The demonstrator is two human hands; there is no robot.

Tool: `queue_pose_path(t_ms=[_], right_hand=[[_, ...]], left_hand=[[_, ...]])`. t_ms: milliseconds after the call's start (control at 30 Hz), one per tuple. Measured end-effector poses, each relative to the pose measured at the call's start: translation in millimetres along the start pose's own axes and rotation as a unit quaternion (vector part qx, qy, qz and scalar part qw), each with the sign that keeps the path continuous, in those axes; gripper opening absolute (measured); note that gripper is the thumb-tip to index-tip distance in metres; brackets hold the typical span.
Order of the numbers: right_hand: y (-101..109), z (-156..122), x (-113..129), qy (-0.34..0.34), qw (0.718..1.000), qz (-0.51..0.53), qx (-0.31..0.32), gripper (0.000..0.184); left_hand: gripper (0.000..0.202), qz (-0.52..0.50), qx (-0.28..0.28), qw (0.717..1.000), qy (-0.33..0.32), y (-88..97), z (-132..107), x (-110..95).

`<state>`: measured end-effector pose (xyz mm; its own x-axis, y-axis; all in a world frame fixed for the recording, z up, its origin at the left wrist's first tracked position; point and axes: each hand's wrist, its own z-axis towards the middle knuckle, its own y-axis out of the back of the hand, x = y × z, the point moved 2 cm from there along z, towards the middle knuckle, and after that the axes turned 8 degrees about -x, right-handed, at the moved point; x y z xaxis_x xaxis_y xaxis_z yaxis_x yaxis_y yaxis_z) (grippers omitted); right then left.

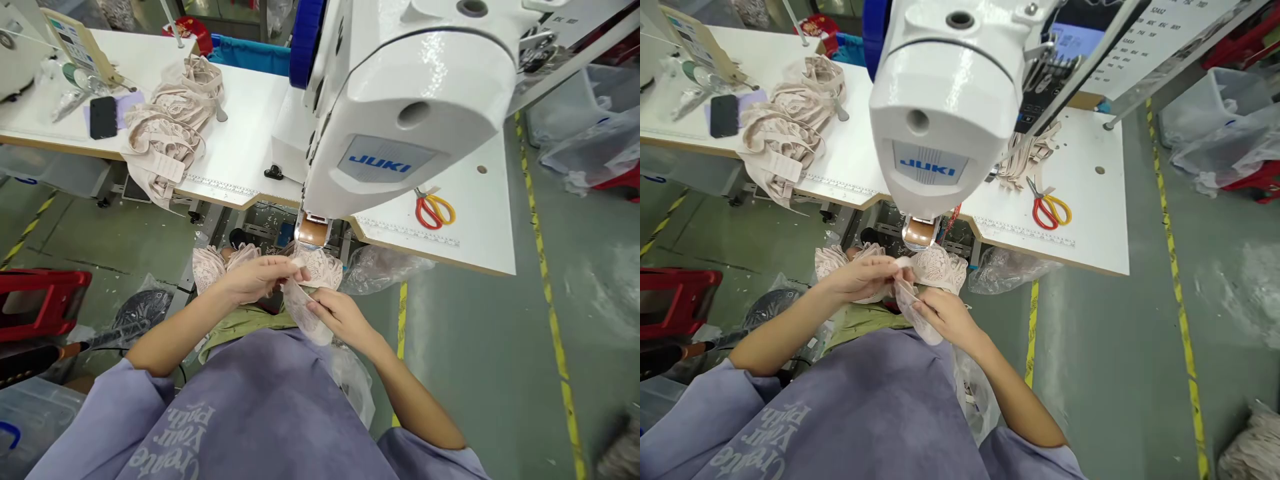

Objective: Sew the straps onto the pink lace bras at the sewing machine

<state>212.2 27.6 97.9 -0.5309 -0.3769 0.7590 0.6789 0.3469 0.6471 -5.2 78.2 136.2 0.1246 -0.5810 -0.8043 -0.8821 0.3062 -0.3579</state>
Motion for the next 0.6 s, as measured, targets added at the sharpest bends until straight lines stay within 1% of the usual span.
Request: queue_pose_path(t_ms=[33, 67, 133, 200, 267, 300, 400, 467, 500, 533, 600], right_hand=[[-1.5, -3.5, -3.6, -0.012, 1.000, -0.014, 0.001, 0.043], [-2.4, -7.3, -8.0, -0.025, 0.999, -0.029, 0.003, 0.042], [-0.8, -15.7, -16.7, -0.048, 0.998, -0.048, 0.008, 0.042], [5.7, -24.3, -22.6, -0.057, 0.997, -0.041, 0.019, 0.041], [15.1, -32.4, -25.9, -0.071, 0.997, -0.004, 0.024, 0.040], [19.5, -36.3, -27.4, -0.083, 0.996, 0.026, 0.024, 0.040], [25.2, -47.1, -34.7, -0.140, 0.982, 0.130, 0.005, 0.036], [20.8, -53.7, -43.7, -0.195, 0.963, 0.184, -0.037, 0.033], [16.7, -56.6, -49.1, -0.225, 0.950, 0.206, -0.073, 0.032], [11.9, -59.4, -54.7, -0.252, 0.932, 0.230, -0.121, 0.030], [2.2, -64.6, -64.7, -0.289, 0.883, 0.278, -0.245, 0.032]], left_hand=[[0.031, -0.014, -0.010, 1.000, -0.020, 3.6, -3.0, -8.6], [0.029, -0.031, -0.032, 0.998, -0.038, 9.5, -6.8, -18.8], [0.024, -0.059, -0.087, 0.992, -0.072, 26.7, -16.5, -42.3], [0.028, -0.111, -0.127, 0.980, -0.103, 47.0, -26.8, -66.2], [0.043, -0.146, -0.174, 0.965, -0.133, 67.4, -35.5, -85.5], [0.048, -0.147, -0.197, 0.957, -0.155, 77.0, -38.9, -92.8], [0.050, -0.121, -0.251, 0.937, -0.210, 106.1, -43.7, -103.6], [0.052, -0.153, -0.284, 0.916, -0.237, 129.8, -42.5, -104.2], [0.052, -0.189, -0.300, 0.902, -0.245, 142.8, -40.9, -103.4], [0.050, -0.229, -0.315, 0.886, -0.249, 155.8, -39.0, -102.4], [0.045, -0.289, -0.336, 0.861, -0.248, 177.5, -34.8, -100.4]])
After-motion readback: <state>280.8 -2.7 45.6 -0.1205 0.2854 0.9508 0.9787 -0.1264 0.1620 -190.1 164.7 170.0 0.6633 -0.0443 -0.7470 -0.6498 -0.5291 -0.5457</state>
